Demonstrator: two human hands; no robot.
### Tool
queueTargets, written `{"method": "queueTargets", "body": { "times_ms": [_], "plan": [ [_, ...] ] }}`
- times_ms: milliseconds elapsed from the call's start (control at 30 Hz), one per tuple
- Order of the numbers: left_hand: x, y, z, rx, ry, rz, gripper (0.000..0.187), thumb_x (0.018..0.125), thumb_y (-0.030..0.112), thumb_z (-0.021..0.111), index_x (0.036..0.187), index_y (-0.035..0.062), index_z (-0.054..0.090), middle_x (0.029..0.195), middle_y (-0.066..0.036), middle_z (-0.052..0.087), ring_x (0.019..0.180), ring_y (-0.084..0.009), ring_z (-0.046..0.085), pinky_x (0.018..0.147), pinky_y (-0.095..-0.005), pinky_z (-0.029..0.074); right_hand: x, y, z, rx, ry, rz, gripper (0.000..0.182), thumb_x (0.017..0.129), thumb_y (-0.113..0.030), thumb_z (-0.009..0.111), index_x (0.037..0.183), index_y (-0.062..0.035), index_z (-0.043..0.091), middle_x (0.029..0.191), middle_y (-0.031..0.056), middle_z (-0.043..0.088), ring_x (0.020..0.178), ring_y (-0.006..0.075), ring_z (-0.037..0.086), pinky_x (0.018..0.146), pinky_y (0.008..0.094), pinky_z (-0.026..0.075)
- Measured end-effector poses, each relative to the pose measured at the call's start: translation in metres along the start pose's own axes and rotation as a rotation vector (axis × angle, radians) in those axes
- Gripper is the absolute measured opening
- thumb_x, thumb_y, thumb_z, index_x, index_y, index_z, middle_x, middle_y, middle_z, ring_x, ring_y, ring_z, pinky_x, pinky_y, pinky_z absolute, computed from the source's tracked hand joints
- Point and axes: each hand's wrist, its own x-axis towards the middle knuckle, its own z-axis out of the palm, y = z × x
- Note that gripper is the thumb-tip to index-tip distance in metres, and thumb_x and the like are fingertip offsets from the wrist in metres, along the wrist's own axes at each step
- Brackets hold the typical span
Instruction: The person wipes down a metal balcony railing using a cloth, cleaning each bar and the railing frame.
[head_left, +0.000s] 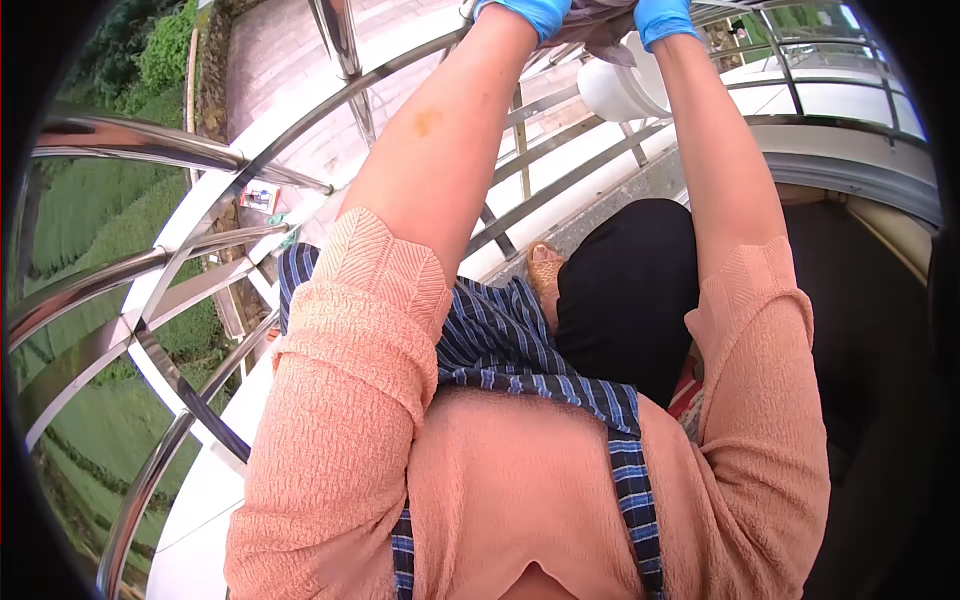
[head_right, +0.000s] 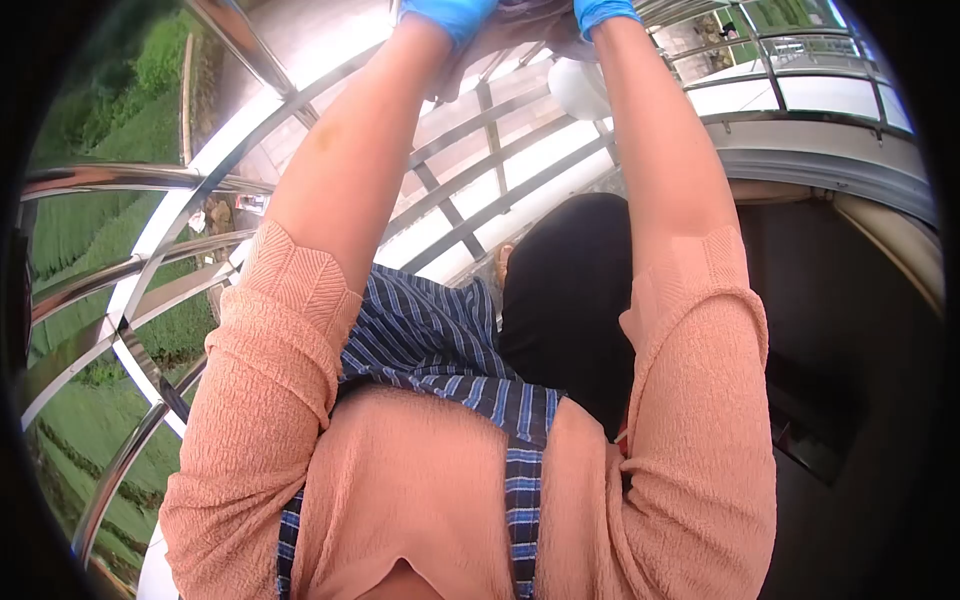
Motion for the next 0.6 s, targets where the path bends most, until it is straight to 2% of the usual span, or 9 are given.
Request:
{"method": "queueTargets", "body": {
  "times_ms": [67,167,200,300,333,367,400,433,600],
  "plan": [
    [0.0,-0.003,0.015,-0.079,0.038,-0.056,0.029,0.087,0.017,0.043,0.088,0.004,0.069,0.088,-0.021,0.065,0.082,-0.0361,0.063,0.075,-0.0447,0.049,-0.013,0.01,-0.009,-0.049,-0.149,-0.119,0.018,0.087,-0.008,0.059,0.103,-0.006,0.053,0.086,0.0022,0.056,0.079,0.0141,0.052,0.067,0.0277,0.045],
    [0.004,-0.004,0.024,-0.224,0.064,-0.108,0.03,0.088,0.018,0.042,0.091,0.0023,0.067,0.091,-0.023,0.064,0.085,-0.0359,0.063,0.076,-0.0451,0.048,-0.007,0.006,-0.026,-0.272,-0.309,-0.078,0.026,0.082,-0.008,0.063,0.105,-0.0054,0.051,0.089,0.0032,0.058,0.081,0.0145,0.056,0.069,0.0286,0.047],
    [0.005,-0.006,0.028,-0.249,0.072,-0.13,0.03,0.087,0.018,0.042,0.09,0.0027,0.068,0.09,-0.023,0.065,0.085,-0.0357,0.063,0.076,-0.0449,0.049,-0.006,0.007,-0.03,-0.153,-0.378,-0.048,0.025,0.082,-0.02,0.066,0.101,-0.0059,0.06,0.086,0.0048,0.064,0.078,0.0155,0.059,0.069,0.0295,0.048],
    [0.0,0.002,0.006,0.016,-0.039,-0.051,0.026,0.086,0.025,0.049,0.094,0.0103,0.069,0.091,-0.014,0.067,0.087,-0.0328,0.064,0.074,-0.0439,0.05,0.004,-0.014,-0.04,-0.716,-0.58,-0.007,0.05,0.079,-0.043,0.067,0.11,-0.0041,0.06,0.102,0.0091,0.064,0.094,0.0215,0.059,0.086,0.0326,0.044],
    [-0.007,0.006,-0.009,0.158,-0.091,-0.002,0.024,0.086,0.028,0.053,0.096,0.0139,0.069,0.092,-0.01,0.067,0.088,-0.0313,0.065,0.073,-0.0435,0.051,-0.002,-0.026,-0.039,-0.82,-0.593,-0.012,0.052,0.075,-0.048,0.069,0.106,-0.0054,0.065,0.099,0.0087,0.066,0.092,0.0182,0.059,0.083,0.0294,0.044],
    [-0.012,0.013,-0.021,0.198,-0.073,0.003,0.019,0.084,0.021,0.056,0.094,0.0157,0.071,0.09,-0.006,0.068,0.086,-0.0263,0.066,0.07,-0.0416,0.051,-0.01,-0.035,-0.037,-0.744,-0.612,0.004,0.041,0.075,-0.046,0.066,0.087,-0.0066,0.07,0.091,0.0109,0.067,0.087,0.0194,0.06,0.083,0.0338,0.043],
    [-0.011,0.014,-0.029,0.075,-0.162,-0.063,0.023,0.088,0.017,0.049,0.102,0.0096,0.065,0.104,-0.016,0.063,0.094,-0.031,0.062,0.081,-0.038,0.05,-0.012,-0.039,-0.035,-0.799,-0.584,0.032,0.039,0.076,-0.045,0.066,0.088,-0.0086,0.07,0.094,0.0098,0.067,0.089,0.0207,0.06,0.082,0.0342,0.043],
    [-0.003,0.003,-0.003,0.097,0.012,-0.004,0.021,0.085,0.021,0.053,0.093,0.015,0.071,0.093,-0.009,0.068,0.088,-0.0286,0.066,0.073,-0.0427,0.051,-0.017,-0.052,-0.034,-0.808,-0.607,0.094,0.037,0.075,-0.044,0.066,0.089,-0.0093,0.07,0.095,0.0098,0.067,0.089,0.0213,0.06,0.081,0.0347,0.044],
    [0.001,0.01,-0.019,-0.153,-0.038,-0.256,0.03,0.088,0.033,0.05,0.095,0.0128,0.07,0.097,-0.016,0.066,0.092,-0.0339,0.063,0.08,-0.0451,0.048,-0.029,-0.057,-0.035,-0.663,-0.488,0.08,0.028,0.076,-0.032,0.067,0.09,-0.0075,0.068,0.092,0.0075,0.067,0.089,0.0181,0.059,0.082,0.0312,0.045]
  ]
}}
